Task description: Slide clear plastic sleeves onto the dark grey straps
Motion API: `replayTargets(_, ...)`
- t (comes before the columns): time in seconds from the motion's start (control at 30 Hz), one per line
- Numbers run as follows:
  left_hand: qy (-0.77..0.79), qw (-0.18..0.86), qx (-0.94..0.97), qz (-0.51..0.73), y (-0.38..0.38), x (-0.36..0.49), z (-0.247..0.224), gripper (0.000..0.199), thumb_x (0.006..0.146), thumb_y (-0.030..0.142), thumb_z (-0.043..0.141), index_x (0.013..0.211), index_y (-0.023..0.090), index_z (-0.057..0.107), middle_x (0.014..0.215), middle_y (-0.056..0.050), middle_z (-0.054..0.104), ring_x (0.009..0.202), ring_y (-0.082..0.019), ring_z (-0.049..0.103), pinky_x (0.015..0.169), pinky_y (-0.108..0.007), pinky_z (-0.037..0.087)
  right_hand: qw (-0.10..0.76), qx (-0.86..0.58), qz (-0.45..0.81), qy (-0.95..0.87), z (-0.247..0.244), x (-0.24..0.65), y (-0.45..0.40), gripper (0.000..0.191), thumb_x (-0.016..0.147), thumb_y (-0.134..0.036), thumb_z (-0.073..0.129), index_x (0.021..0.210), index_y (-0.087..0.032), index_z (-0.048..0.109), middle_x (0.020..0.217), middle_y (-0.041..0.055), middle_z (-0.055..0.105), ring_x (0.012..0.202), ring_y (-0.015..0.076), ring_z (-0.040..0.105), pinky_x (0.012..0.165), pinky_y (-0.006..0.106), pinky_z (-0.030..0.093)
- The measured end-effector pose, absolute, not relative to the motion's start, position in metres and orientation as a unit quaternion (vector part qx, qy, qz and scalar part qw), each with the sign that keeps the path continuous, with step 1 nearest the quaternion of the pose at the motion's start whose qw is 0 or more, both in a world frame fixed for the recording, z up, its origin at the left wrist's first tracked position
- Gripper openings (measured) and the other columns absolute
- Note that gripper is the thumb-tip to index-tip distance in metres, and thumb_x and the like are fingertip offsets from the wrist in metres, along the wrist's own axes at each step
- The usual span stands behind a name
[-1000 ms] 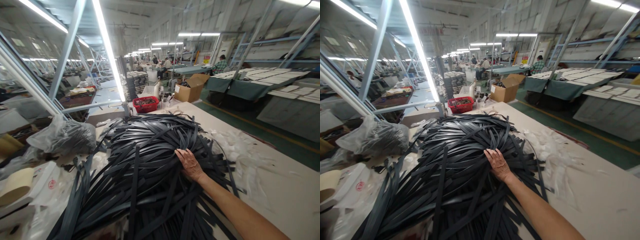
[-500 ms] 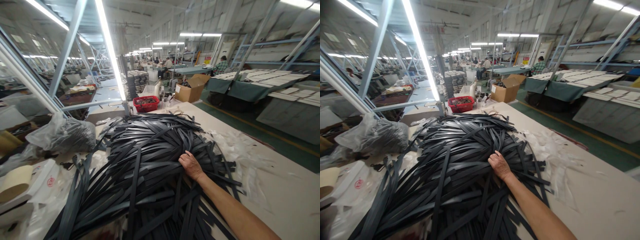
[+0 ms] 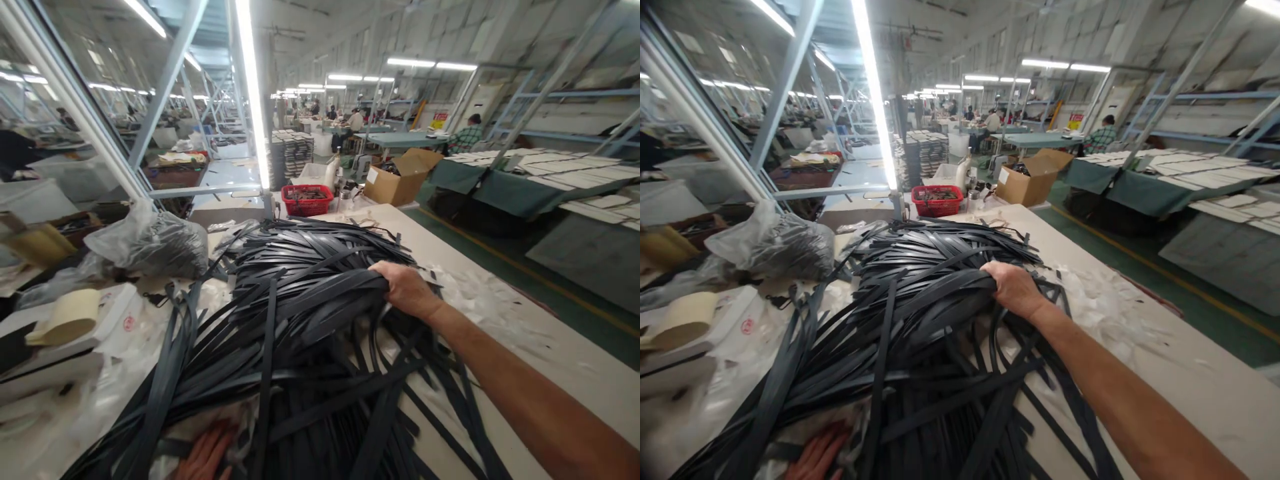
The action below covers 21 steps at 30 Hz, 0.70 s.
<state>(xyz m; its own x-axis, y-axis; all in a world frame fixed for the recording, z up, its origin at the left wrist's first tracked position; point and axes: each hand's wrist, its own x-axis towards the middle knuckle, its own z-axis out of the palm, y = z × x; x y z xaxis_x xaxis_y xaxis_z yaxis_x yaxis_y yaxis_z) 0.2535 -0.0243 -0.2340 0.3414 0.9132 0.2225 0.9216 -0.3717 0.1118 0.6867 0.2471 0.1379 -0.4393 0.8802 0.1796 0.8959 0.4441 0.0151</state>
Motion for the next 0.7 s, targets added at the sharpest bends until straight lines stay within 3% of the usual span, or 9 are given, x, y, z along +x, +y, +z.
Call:
replayTargets(0.17, -0.598, 0.035, -0.791, -0.128, -0.031, 0.269, -0.208, 0.051, 0.083, 0.035, 0.058, 0.134, 0.032, 0.056, 0.135, 0.001, 0.062, 0.119, -0.023, 0.061, 0.09, -0.031, 0.054, 0.14, -0.465, -0.118, -0.866, 0.225, 0.625, 0.281, 0.022, 0.077, -0.008, 0.06, 0.098, -0.015, 0.066, 0.099, 0.0092, 0.071, 0.096, 0.0202, 0.065, 0.077, 0.03, 0.043)
replayTargets(0.23, -0.607, 0.014, -0.785, -0.125, -0.031, 0.274, -0.201, 0.052, 0.084, 0.035, 0.058, 0.135, 0.033, 0.055, 0.136, 0.0, 0.062, 0.12, -0.024, 0.059, 0.092, -0.031, 0.052, 0.175, -0.425, -0.17, -0.872, 0.261, 0.59, 0.286, 0.021, 0.084, -0.018, 0.053, 0.1, -0.013, 0.066, 0.1, 0.0089, 0.069, 0.098, 0.0189, 0.063, 0.075, 0.031, 0.039)
replayTargets(0.37, -0.626, -0.03, -0.769, -0.126, -0.032, 0.277, -0.197, 0.055, 0.083, 0.033, 0.06, 0.138, 0.034, 0.052, 0.14, 0.0, 0.058, 0.123, -0.024, 0.056, 0.091, -0.032, 0.051, 0.256, -0.349, -0.235, -0.87, 0.316, 0.509, 0.279, 0.054, 0.09, -0.04, 0.025, 0.103, -0.006, 0.065, 0.102, 0.006, 0.064, 0.105, 0.019, 0.06, 0.077, 0.034, 0.036)
replayTargets(0.43, -0.627, -0.028, -0.767, -0.129, -0.032, 0.277, -0.198, 0.055, 0.083, 0.032, 0.059, 0.138, 0.034, 0.052, 0.14, 0.0, 0.058, 0.123, -0.024, 0.056, 0.093, -0.033, 0.05, 0.281, -0.305, -0.255, -0.873, 0.323, 0.468, 0.271, 0.057, 0.093, -0.041, 0.022, 0.103, -0.006, 0.066, 0.1, 0.0037, 0.062, 0.105, 0.0178, 0.059, 0.081, 0.034, 0.037)
replayTargets(0.53, -0.613, -0.006, -0.777, -0.14, -0.031, 0.275, -0.201, 0.053, 0.082, 0.032, 0.059, 0.135, 0.033, 0.055, 0.138, 0.0, 0.06, 0.121, -0.024, 0.059, 0.092, -0.032, 0.051, 0.327, -0.211, -0.243, -0.889, 0.293, 0.412, 0.256, 0.033, 0.098, -0.032, 0.04, 0.105, -0.013, 0.065, 0.102, 0.0009, 0.061, 0.103, 0.0184, 0.058, 0.091, 0.037, 0.041)
replayTargets(0.6, -0.599, 0.017, -0.786, -0.154, -0.029, 0.271, -0.207, 0.053, 0.081, 0.031, 0.06, 0.134, 0.031, 0.056, 0.136, 0.0, 0.062, 0.118, -0.023, 0.06, 0.088, -0.031, 0.053, 0.348, -0.161, -0.199, -0.902, 0.245, 0.38, 0.241, 0.028, 0.1, -0.023, 0.039, 0.107, -0.017, 0.065, 0.1, -0.0006, 0.061, 0.104, 0.0188, 0.057, 0.099, 0.042, 0.04)
replayTargets(0.7, -0.562, 0.038, -0.809, -0.165, -0.026, 0.266, -0.224, 0.053, 0.081, 0.031, 0.06, 0.133, 0.028, 0.057, 0.134, -0.001, 0.063, 0.118, -0.023, 0.061, 0.089, -0.031, 0.055, 0.27, -0.106, -0.12, -0.949, 0.143, 0.342, 0.207, 0.027, 0.101, -0.022, 0.037, 0.109, -0.023, 0.062, 0.105, 0.0005, 0.064, 0.098, 0.017, 0.057, 0.112, 0.041, 0.03)
